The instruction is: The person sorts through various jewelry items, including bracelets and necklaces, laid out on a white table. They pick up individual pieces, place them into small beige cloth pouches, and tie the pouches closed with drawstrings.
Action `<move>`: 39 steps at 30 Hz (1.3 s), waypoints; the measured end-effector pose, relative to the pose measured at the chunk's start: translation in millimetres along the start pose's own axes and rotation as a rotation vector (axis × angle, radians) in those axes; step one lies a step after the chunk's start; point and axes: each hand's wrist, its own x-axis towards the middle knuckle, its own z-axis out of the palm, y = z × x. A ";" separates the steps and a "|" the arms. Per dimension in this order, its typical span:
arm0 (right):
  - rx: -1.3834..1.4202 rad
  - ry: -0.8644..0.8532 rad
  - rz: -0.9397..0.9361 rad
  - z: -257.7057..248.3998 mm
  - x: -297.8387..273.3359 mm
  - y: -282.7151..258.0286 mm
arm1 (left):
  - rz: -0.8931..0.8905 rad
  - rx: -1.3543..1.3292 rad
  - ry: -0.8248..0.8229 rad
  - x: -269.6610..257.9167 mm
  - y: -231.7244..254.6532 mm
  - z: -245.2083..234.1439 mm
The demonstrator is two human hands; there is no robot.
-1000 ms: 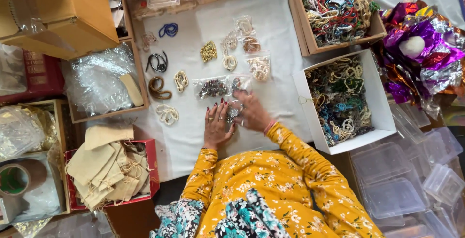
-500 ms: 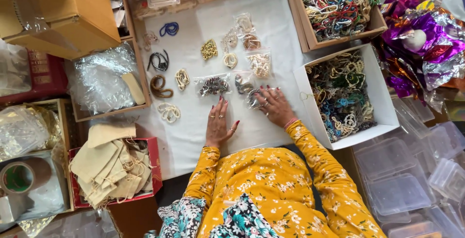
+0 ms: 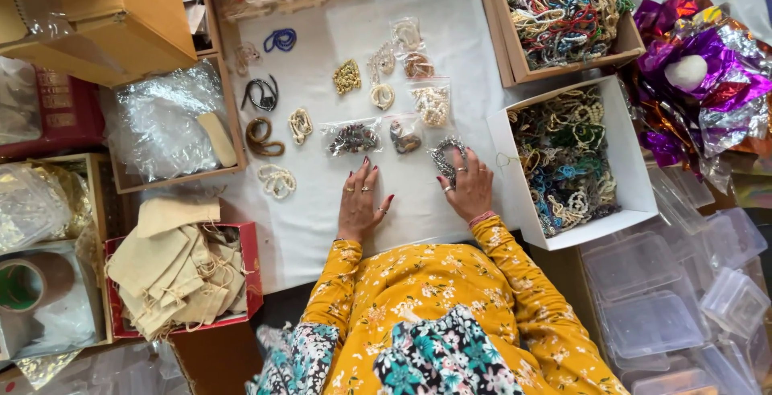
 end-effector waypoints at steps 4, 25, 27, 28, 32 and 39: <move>-0.122 0.161 -0.338 4.5 4.1 2.1 | -0.006 0.022 -0.007 -0.1 2.2 0.1; 0.023 0.013 -0.327 57.5 93.0 -63.8 | -0.017 -0.011 0.015 2.1 0.5 0.4; 0.009 0.016 -0.328 55.2 101.1 -60.4 | -0.018 -0.017 0.014 3.1 0.2 2.0; -0.004 0.018 -0.329 54.8 103.9 -60.3 | -0.020 -0.021 0.012 1.9 -0.6 1.7; -0.029 0.009 -0.318 54.7 104.2 -57.3 | -0.017 -0.035 0.003 2.2 -1.2 0.9; -0.006 0.007 -0.260 46.9 87.4 -66.4 | -0.018 -0.008 0.007 3.0 -2.0 4.0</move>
